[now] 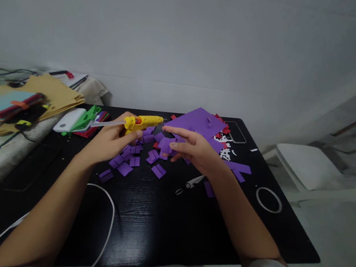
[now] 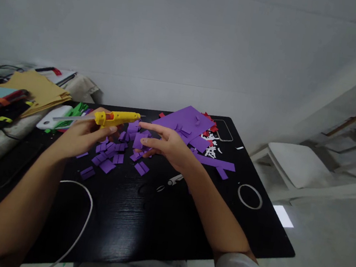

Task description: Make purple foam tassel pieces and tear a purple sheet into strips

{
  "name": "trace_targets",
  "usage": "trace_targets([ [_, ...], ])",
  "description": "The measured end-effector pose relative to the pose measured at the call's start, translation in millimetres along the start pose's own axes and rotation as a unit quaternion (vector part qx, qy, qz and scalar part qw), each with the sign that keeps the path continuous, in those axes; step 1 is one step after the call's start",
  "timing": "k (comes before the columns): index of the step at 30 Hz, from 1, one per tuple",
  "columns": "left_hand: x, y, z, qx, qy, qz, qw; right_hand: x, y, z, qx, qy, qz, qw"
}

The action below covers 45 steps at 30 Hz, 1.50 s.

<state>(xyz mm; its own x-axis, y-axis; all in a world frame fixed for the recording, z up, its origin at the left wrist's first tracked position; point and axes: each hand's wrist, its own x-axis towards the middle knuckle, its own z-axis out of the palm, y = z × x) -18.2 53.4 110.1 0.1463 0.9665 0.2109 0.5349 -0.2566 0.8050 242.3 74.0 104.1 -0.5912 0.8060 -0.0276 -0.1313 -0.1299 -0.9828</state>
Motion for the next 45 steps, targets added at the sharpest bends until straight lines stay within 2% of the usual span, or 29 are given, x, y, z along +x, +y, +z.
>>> trace_targets([
  [3,2,-2,-1.3,-0.009,0.028,-0.013,0.999,1,1,-6,0.008,0.012,-0.011,1.000],
  [8,8,-8,-6.8,-0.008,0.121,-0.034,0.992,4,2,-14,0.003,0.061,-0.017,0.998],
  [10,9,-7,-9.1,-0.026,0.140,-0.041,0.989,5,2,-15,-0.014,0.073,-0.022,0.997],
  [17,7,2,-5.1,-0.063,0.123,-0.043,0.990,4,2,-12,-0.034,0.080,-0.004,0.996],
  [23,3,1,-1.6,-0.018,0.116,-0.053,0.992,4,2,-10,-0.059,0.072,-0.026,0.995],
  [28,-1,1,1.4,0.003,0.102,-0.017,0.995,-4,-4,0,-0.060,0.026,-0.081,0.995],
  [33,-3,8,7.1,0.035,0.093,0.005,0.995,-8,-5,6,-0.074,-0.001,-0.061,0.995],
  [39,-2,9,8.5,0.034,0.085,0.001,0.996,-4,0,1,-0.075,0.014,-0.043,0.996],
  [45,-1,2,2.2,0.027,0.106,-0.013,0.994,1,1,-1,-0.068,0.049,-0.027,0.996],
])
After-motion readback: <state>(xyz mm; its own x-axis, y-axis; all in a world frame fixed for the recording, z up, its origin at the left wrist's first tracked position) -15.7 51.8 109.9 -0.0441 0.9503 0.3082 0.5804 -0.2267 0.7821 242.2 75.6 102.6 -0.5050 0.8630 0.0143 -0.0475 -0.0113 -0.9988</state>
